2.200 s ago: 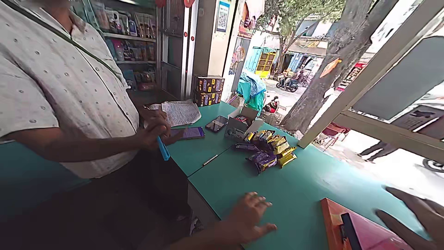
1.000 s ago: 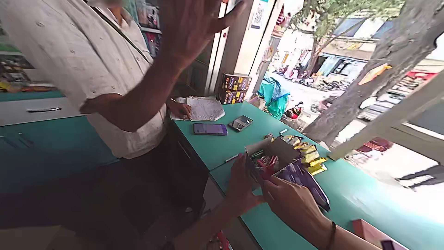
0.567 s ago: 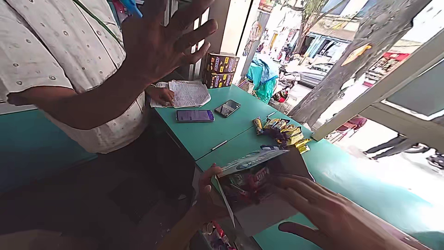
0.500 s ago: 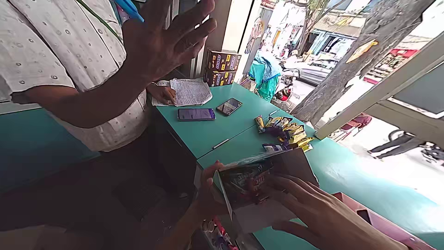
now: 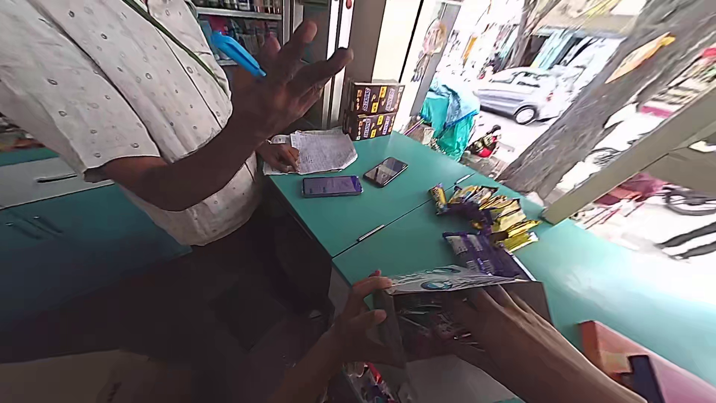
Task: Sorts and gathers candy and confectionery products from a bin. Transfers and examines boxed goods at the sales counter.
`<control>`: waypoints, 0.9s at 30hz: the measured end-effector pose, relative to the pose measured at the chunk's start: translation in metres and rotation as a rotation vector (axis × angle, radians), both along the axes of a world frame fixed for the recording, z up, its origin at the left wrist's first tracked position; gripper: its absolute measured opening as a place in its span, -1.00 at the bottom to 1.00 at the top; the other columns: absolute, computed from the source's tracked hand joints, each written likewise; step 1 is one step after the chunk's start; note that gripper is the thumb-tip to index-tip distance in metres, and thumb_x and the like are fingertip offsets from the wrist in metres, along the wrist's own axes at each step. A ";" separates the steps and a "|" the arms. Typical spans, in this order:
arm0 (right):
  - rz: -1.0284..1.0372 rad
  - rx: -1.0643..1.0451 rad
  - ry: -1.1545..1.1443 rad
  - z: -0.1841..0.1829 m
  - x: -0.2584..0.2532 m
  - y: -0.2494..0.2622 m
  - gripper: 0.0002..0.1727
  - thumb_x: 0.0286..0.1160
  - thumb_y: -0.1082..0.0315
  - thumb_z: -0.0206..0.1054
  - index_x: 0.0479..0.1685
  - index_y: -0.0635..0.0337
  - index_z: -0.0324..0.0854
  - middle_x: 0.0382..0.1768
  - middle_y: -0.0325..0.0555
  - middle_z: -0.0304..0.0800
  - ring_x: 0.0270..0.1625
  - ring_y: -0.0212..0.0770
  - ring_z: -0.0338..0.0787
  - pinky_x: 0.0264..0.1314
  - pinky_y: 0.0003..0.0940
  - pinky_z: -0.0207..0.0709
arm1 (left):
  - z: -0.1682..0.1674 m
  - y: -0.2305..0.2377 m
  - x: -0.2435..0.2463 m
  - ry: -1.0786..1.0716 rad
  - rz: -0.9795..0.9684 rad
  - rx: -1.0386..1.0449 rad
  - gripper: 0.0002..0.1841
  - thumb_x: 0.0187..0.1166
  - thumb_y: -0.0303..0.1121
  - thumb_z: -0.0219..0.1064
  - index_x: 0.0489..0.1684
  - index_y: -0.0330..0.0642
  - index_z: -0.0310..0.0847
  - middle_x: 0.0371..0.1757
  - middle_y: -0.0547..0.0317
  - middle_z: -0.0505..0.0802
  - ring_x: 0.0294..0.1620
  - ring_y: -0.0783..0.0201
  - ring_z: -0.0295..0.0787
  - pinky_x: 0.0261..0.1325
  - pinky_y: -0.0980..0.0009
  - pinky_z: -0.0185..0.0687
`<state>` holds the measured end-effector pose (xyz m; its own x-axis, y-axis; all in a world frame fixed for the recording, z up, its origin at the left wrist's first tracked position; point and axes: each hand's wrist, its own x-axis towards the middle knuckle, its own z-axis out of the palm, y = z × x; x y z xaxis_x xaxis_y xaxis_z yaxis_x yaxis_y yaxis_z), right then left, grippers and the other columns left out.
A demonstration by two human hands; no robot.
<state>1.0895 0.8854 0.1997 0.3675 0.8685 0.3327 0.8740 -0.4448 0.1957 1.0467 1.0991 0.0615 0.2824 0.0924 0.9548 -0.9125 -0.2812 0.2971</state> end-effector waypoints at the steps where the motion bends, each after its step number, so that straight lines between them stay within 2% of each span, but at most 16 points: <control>1: -0.039 -0.004 0.007 0.003 -0.001 -0.005 -0.45 0.01 0.05 0.63 -0.03 0.26 0.79 -0.01 0.30 0.81 0.03 0.40 0.83 -0.20 0.15 0.76 | -0.001 0.000 0.001 -0.002 0.004 -0.006 -0.11 0.31 0.08 0.61 0.69 0.49 0.14 0.70 0.35 0.43 0.74 0.18 0.33 0.78 0.08 0.23; 3: -0.100 0.022 0.045 0.006 0.001 -0.013 -0.63 0.22 0.26 0.57 -0.07 0.35 0.75 -0.09 0.32 0.81 -0.14 0.33 0.89 -0.38 0.07 0.76 | -0.001 0.000 0.002 0.011 0.003 -0.001 -0.09 0.26 0.10 0.63 0.68 0.49 0.14 0.69 0.35 0.43 0.73 0.20 0.34 0.76 0.12 0.27; 6: -0.113 0.113 0.036 0.002 0.005 -0.017 -0.65 0.53 0.19 0.31 -0.04 0.37 0.67 -0.25 0.25 0.77 -0.34 0.21 0.87 -0.49 -0.04 0.71 | -0.003 -0.003 -0.005 0.063 -0.018 -0.004 -0.07 0.24 0.16 0.62 0.70 0.43 0.15 0.68 0.33 0.44 0.71 0.29 0.34 0.72 0.28 0.30; 8: 0.012 0.197 0.077 0.006 0.004 -0.015 -0.68 0.61 0.22 0.20 -0.01 0.29 0.71 -0.22 0.14 0.83 -0.27 0.04 0.89 -0.35 -0.25 0.72 | -0.004 -0.009 -0.008 0.103 -0.010 0.000 -0.07 0.25 0.21 0.58 0.68 0.30 0.15 0.66 0.31 0.41 0.70 0.37 0.31 0.70 0.39 0.28; 10: 0.230 0.144 0.285 0.011 -0.001 -0.011 -0.74 0.75 0.26 0.13 0.05 0.15 0.71 0.06 0.02 0.84 0.11 -0.13 0.84 0.11 -0.45 0.69 | -0.005 -0.015 -0.012 0.163 -0.030 0.003 -0.04 0.21 0.23 0.59 0.67 0.20 0.18 0.63 0.25 0.42 0.67 0.39 0.33 0.68 0.42 0.28; 11: 0.324 0.070 0.373 0.010 -0.003 -0.009 -0.77 0.72 0.29 0.16 0.04 0.10 0.72 0.16 -0.01 0.81 0.24 -0.14 0.80 0.24 -0.44 0.66 | -0.004 -0.018 -0.014 0.190 -0.040 0.002 -0.04 0.20 0.25 0.58 0.66 0.16 0.20 0.59 0.21 0.44 0.64 0.39 0.36 0.66 0.44 0.31; 13: 0.391 -0.007 0.385 -0.001 -0.001 -0.003 -0.83 0.49 0.42 0.28 -0.09 0.08 0.78 0.12 -0.04 0.83 0.17 -0.06 0.84 0.09 -0.29 0.75 | -0.002 -0.022 -0.018 0.236 -0.037 0.024 -0.05 0.24 0.32 0.51 0.64 0.11 0.23 0.55 0.16 0.46 0.60 0.42 0.38 0.63 0.49 0.31; 14: 0.356 0.044 0.372 -0.004 -0.002 -0.001 -0.80 0.42 0.50 0.29 -0.14 0.11 0.80 0.07 -0.01 0.86 0.10 -0.03 0.87 0.01 -0.22 0.77 | -0.001 -0.023 -0.020 0.249 -0.025 0.040 -0.06 0.25 0.34 0.50 0.64 0.11 0.22 0.55 0.14 0.46 0.60 0.42 0.39 0.62 0.50 0.32; 15: 0.286 0.134 0.347 -0.002 -0.003 -0.001 -0.75 0.48 0.52 0.22 -0.12 0.10 0.82 0.04 -0.05 0.89 0.10 -0.10 0.88 0.05 -0.27 0.77 | -0.001 -0.023 -0.022 0.257 -0.013 0.053 -0.06 0.25 0.33 0.50 0.64 0.11 0.22 0.53 0.11 0.46 0.59 0.42 0.40 0.62 0.50 0.33; 17: 0.184 0.327 0.321 0.025 -0.007 -0.004 -0.69 0.67 0.44 0.12 -0.02 0.04 0.84 0.06 -0.15 0.91 0.15 -0.36 0.85 0.15 -0.54 0.67 | 0.002 -0.020 -0.022 0.268 -0.012 0.071 -0.06 0.25 0.33 0.50 0.64 0.11 0.23 0.54 0.12 0.45 0.60 0.42 0.38 0.62 0.51 0.33; 19: 0.152 0.366 0.293 0.057 -0.014 -0.019 -0.70 0.73 0.40 0.10 0.01 0.05 0.80 0.03 -0.15 0.92 0.16 -0.47 0.80 0.18 -0.69 0.57 | 0.002 -0.021 -0.024 0.281 -0.018 0.072 -0.05 0.26 0.33 0.51 0.65 0.13 0.21 0.55 0.12 0.43 0.61 0.41 0.38 0.61 0.50 0.34; 21: 0.127 0.179 0.375 0.077 -0.023 -0.037 -0.73 0.77 0.26 0.15 0.11 0.08 0.76 -0.01 -0.08 0.89 0.05 -0.34 0.80 0.04 -0.55 0.60 | 0.003 -0.019 -0.026 0.297 -0.021 0.081 -0.06 0.25 0.32 0.52 0.65 0.15 0.21 0.57 0.10 0.43 0.62 0.39 0.38 0.62 0.48 0.35; 22: 0.108 0.001 0.458 0.082 -0.029 -0.043 -0.68 0.71 0.16 0.22 0.19 0.13 0.74 0.02 0.00 0.88 0.02 -0.15 0.85 -0.02 -0.30 0.70 | 0.004 -0.018 -0.026 0.307 -0.021 0.084 -0.05 0.23 0.32 0.52 0.64 0.16 0.21 0.58 0.08 0.42 0.62 0.36 0.37 0.63 0.46 0.34; 24: 0.001 -0.358 0.610 0.076 -0.040 -0.047 -0.49 0.58 0.08 0.38 0.34 0.28 0.65 0.19 0.24 0.81 0.20 0.29 0.82 0.15 0.23 0.66 | 0.006 -0.016 -0.028 0.356 -0.065 0.087 -0.05 0.26 0.36 0.48 0.65 0.17 0.16 0.67 -0.04 0.33 0.74 0.22 0.25 0.70 0.31 0.27; 25: -0.070 -0.467 0.592 0.066 -0.046 -0.047 -0.47 0.53 0.14 0.44 0.39 0.28 0.63 0.23 0.28 0.79 0.25 0.38 0.78 0.23 0.34 0.58 | 0.009 -0.015 -0.031 0.395 -0.123 0.097 -0.04 0.34 0.40 0.39 0.70 0.13 0.09 0.77 -0.12 0.23 0.82 0.15 0.12 0.76 0.22 0.17; 27: -0.137 -0.449 0.444 0.040 -0.054 -0.050 -0.56 0.33 0.57 0.47 0.26 0.18 0.72 0.09 0.20 0.87 0.19 0.35 0.83 0.17 0.35 0.58 | 0.017 -0.013 -0.032 0.431 -0.238 0.074 -0.03 0.50 0.48 0.09 0.77 -0.04 0.08 0.82 -0.19 0.17 0.87 0.13 0.02 0.81 0.18 0.08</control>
